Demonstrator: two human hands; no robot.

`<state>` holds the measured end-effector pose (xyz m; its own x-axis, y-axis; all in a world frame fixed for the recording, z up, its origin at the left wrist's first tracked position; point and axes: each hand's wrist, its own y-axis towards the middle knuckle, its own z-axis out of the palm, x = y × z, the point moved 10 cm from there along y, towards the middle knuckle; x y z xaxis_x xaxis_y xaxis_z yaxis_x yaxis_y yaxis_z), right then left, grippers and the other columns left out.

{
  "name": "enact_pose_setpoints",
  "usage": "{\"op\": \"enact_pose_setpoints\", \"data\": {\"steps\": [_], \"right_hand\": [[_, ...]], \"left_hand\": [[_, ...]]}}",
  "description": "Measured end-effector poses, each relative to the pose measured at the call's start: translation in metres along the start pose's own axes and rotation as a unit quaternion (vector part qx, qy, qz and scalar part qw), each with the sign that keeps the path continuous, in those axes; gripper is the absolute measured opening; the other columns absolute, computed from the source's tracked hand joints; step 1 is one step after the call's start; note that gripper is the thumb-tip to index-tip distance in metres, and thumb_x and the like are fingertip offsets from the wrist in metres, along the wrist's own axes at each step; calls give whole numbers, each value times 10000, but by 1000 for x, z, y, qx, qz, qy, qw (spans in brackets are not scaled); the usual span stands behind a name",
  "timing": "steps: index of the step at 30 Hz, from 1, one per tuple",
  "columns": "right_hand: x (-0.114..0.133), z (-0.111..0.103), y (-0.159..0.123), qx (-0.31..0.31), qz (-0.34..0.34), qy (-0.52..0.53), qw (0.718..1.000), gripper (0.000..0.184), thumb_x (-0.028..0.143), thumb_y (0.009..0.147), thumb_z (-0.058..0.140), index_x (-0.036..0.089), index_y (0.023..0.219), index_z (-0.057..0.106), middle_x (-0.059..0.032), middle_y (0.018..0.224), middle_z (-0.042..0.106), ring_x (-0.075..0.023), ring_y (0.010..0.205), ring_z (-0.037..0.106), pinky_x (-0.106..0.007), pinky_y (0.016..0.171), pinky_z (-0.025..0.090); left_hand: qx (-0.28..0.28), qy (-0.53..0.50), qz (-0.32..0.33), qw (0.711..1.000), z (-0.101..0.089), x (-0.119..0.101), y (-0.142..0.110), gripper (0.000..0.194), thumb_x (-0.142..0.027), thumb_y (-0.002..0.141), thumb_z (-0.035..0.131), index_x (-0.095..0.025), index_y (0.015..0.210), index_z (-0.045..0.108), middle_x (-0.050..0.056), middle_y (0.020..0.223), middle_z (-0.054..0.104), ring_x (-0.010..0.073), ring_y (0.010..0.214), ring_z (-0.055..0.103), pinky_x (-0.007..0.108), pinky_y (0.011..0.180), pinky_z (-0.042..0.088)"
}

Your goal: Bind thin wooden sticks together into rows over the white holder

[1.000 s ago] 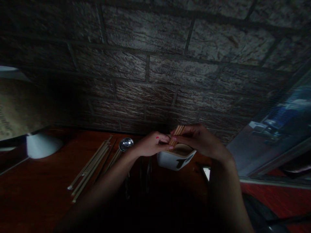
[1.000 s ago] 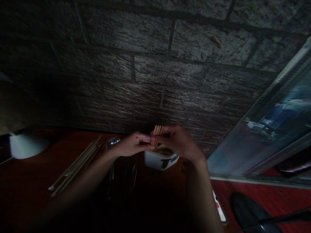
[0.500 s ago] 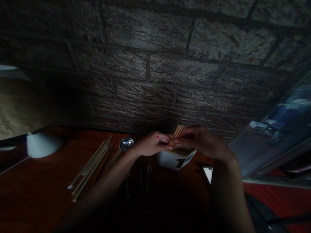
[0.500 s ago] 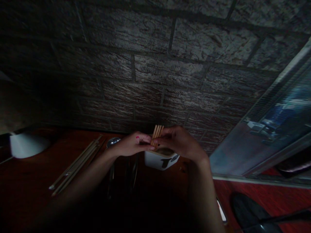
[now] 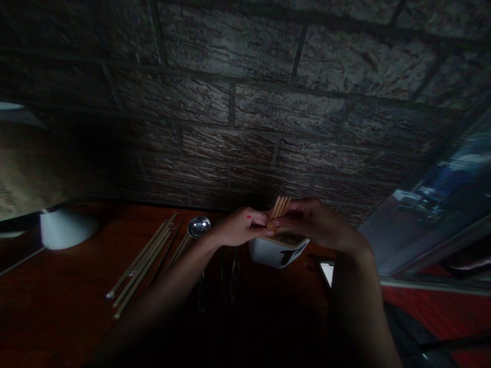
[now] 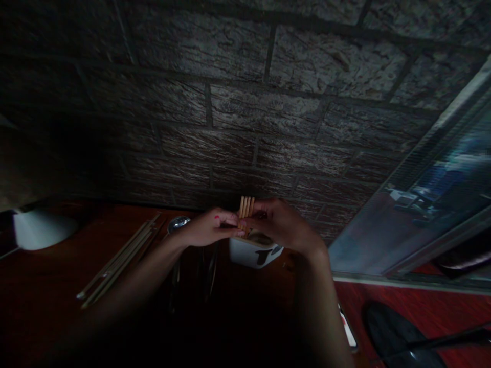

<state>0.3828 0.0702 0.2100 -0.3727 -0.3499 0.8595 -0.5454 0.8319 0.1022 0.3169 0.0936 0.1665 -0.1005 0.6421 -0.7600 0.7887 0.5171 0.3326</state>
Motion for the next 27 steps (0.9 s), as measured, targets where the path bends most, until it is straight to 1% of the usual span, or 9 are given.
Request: {"op": "enact_pose_setpoints", "data": {"steps": [5, 8, 11, 16, 20, 22, 27], "right_hand": [[-4, 3, 2, 0, 15, 2, 1000, 233, 429, 835, 673, 236, 954, 728, -13, 907, 742, -169, 820, 677, -263, 719, 518], [-4, 2, 3, -6, 13, -8, 1000, 265, 466, 843, 652, 216, 890, 726, -17, 866, 737, -170, 807, 679, -272, 728, 518], [-3, 0, 3, -12, 10, -26, 1000, 303, 498, 840, 641, 212, 892, 728, -19, 871, 739, -167, 783, 676, -270, 711, 515], [-3, -2, 3, -14, 19, -52, 998, 346, 520, 832, 637, 194, 894, 736, -29, 884, 746, -166, 783, 673, -258, 714, 514], [-8, -1, 2, -7, 31, -38, 999, 328, 499, 837, 640, 192, 909, 732, -33, 911, 748, -177, 812, 682, -261, 727, 523], [-10, -2, 2, -10, 29, -38, 999, 305, 480, 833, 656, 191, 896, 733, -35, 905, 748, -190, 828, 688, -271, 734, 529], [-6, -7, 1, -32, 11, -58, 998, 278, 457, 848, 648, 196, 892, 732, -32, 887, 748, -199, 846, 695, -281, 752, 535]], "left_hand": [[-6, 34, 3, 999, -1, -1, -1, 207, -273, 903, 587, -104, 873, 703, 49, 846, 722, 146, 790, 626, 246, 718, 460], [-13, 33, 0, 999, -2, 0, -1, 207, -267, 901, 594, -98, 898, 713, 68, 875, 742, 154, 791, 639, 256, 720, 467], [-11, 33, 4, 999, -1, -1, -1, 207, -260, 902, 594, -96, 932, 716, 84, 905, 749, 158, 804, 648, 261, 728, 471], [-3, 33, -1, 999, 0, -2, -1, 171, -238, 894, 599, -107, 912, 708, 64, 885, 742, 149, 794, 642, 250, 721, 460], [14, 39, -5, 999, 4, 0, -2, 150, -217, 876, 613, -97, 828, 688, 37, 797, 710, 137, 735, 614, 236, 677, 438], [12, 47, -2, 999, 3, 1, -2, 144, -209, 863, 623, -101, 786, 678, 22, 756, 689, 131, 713, 599, 229, 658, 425], [7, 46, -10, 999, 2, 2, -2, 118, -205, 862, 618, -120, 796, 667, 16, 767, 684, 126, 712, 597, 222, 641, 421]]}}
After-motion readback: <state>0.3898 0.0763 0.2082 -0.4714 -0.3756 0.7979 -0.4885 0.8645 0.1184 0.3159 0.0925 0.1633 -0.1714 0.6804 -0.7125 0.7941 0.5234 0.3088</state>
